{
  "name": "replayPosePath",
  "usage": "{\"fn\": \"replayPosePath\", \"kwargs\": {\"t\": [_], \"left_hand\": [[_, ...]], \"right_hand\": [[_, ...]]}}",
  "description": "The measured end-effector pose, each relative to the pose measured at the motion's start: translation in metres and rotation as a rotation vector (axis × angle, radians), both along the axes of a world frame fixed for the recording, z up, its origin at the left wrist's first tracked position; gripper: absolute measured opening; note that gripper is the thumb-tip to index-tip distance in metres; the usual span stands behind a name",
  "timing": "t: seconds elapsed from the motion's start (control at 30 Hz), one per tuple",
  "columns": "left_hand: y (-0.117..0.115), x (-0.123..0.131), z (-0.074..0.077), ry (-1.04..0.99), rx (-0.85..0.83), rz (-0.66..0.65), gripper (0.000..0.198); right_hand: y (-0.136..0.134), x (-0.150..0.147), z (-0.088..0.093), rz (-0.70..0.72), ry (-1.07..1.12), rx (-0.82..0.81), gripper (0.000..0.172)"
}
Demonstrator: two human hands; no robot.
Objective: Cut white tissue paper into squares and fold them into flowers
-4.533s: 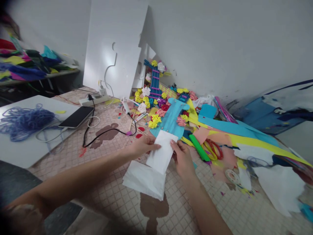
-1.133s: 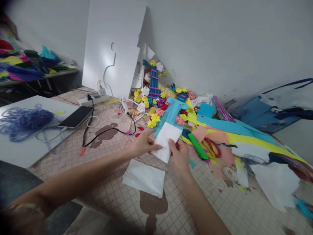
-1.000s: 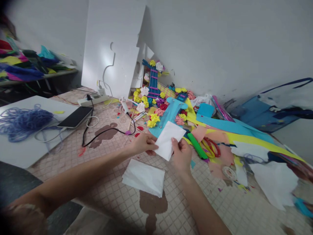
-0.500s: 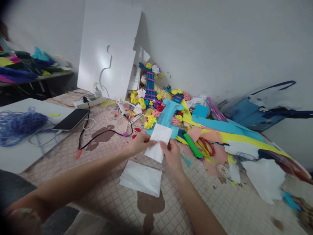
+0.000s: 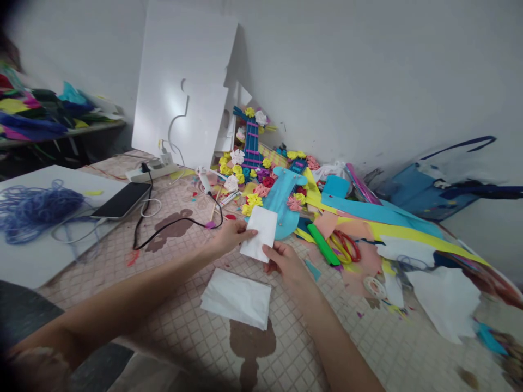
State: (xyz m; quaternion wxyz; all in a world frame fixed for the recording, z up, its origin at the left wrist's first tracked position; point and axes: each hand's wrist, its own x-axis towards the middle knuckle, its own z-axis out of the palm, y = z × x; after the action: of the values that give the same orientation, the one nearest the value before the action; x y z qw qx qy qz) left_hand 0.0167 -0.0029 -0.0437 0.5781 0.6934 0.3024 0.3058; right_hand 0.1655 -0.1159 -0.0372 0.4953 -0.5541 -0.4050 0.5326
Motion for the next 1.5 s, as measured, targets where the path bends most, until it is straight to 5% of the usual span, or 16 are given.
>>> {"fn": "replayPosePath", "kwargs": {"t": [0.37, 0.63, 0.77, 0.9, 1.2, 1.3, 1.5], "left_hand": [[-0.004, -0.002, 0.008, -0.010, -0.043, 0.034, 0.047], [-0.004, -0.002, 0.006, -0.030, -0.077, -0.086, 0.038], [-0.008, -0.002, 0.004, -0.004, -0.025, -0.261, 0.036], [-0.012, -0.003, 0.005, 0.115, 0.054, -0.247, 0.038], [-0.014, -0.006, 0.011, 0.181, 0.096, -0.215, 0.038], [-0.013, -0.006, 0.013, 0.171, 0.163, -0.130, 0.038], [-0.012, -0.005, 0.014, 0.116, -0.033, -0.109, 0.037]], "right_hand": [[-0.001, -0.006, 0.000, -0.047, -0.168, 0.006, 0.035], [-0.002, -0.008, 0.003, -0.085, -0.181, 0.081, 0.041], [0.005, -0.002, 0.002, -0.307, -0.005, 0.196, 0.039], [0.009, 0.007, -0.001, -0.507, -0.023, 0.277, 0.028], [0.006, 0.009, -0.001, -0.522, -0.334, 0.295, 0.036], [0.005, 0.035, 0.009, -0.565, -0.523, 0.285, 0.041], [-0.020, 0.137, 0.019, -0.775, -1.071, 0.113, 0.038]]}}
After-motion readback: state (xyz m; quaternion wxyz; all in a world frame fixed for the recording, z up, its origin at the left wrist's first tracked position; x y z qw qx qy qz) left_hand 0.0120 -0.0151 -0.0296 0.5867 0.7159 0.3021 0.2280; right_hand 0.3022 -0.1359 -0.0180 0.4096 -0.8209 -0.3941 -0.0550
